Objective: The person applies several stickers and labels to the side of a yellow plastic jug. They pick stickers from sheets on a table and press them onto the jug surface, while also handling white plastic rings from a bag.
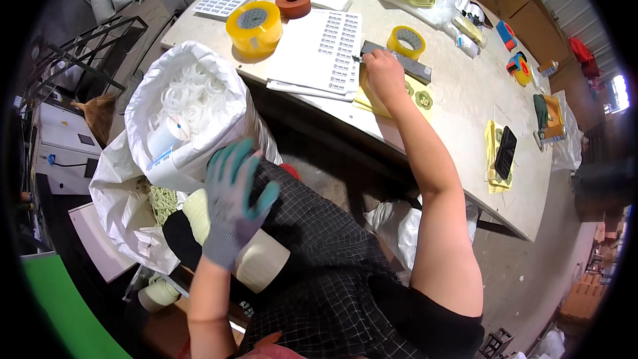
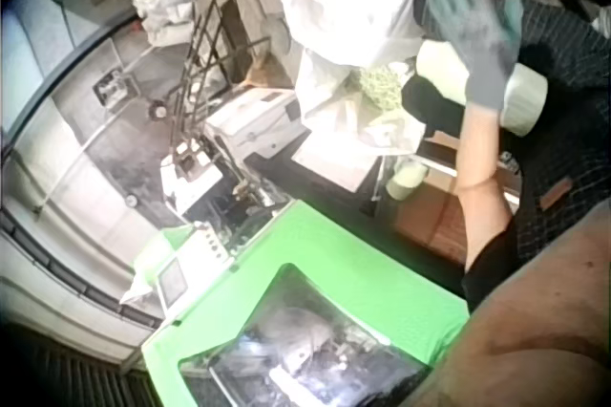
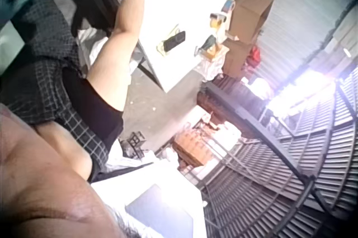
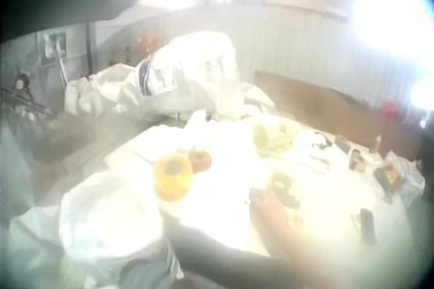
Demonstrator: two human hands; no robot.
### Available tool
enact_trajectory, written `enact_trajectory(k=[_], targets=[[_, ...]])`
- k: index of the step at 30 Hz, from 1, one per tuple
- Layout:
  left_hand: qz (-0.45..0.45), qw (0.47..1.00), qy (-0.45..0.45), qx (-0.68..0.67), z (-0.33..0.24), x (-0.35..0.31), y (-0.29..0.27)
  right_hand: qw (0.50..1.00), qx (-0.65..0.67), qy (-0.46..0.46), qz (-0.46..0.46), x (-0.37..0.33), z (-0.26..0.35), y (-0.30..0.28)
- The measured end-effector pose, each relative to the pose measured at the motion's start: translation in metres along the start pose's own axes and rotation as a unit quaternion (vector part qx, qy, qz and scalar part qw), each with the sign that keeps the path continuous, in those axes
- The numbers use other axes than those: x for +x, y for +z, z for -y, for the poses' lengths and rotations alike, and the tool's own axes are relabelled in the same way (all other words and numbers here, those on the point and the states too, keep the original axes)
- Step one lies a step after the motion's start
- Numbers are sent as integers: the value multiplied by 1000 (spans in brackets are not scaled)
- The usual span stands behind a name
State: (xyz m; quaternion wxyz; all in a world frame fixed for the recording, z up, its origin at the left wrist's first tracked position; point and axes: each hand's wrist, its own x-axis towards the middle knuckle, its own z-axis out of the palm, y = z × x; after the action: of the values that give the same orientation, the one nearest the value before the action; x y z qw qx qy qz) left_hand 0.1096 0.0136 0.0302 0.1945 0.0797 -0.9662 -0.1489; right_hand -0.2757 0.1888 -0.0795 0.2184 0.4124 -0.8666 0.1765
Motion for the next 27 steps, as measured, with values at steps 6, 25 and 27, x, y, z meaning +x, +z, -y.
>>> enact_trajectory(k=[6, 25, 27], targets=[[98, 986, 115, 71, 8, 127, 116, 978, 102, 180, 23, 34, 40, 7], [172, 978, 87, 82, 9, 142, 179, 968, 3, 224, 115, 65, 67, 14], [169, 979, 78, 84, 11, 141, 175, 954, 102, 249, 135, 73, 80, 1]])
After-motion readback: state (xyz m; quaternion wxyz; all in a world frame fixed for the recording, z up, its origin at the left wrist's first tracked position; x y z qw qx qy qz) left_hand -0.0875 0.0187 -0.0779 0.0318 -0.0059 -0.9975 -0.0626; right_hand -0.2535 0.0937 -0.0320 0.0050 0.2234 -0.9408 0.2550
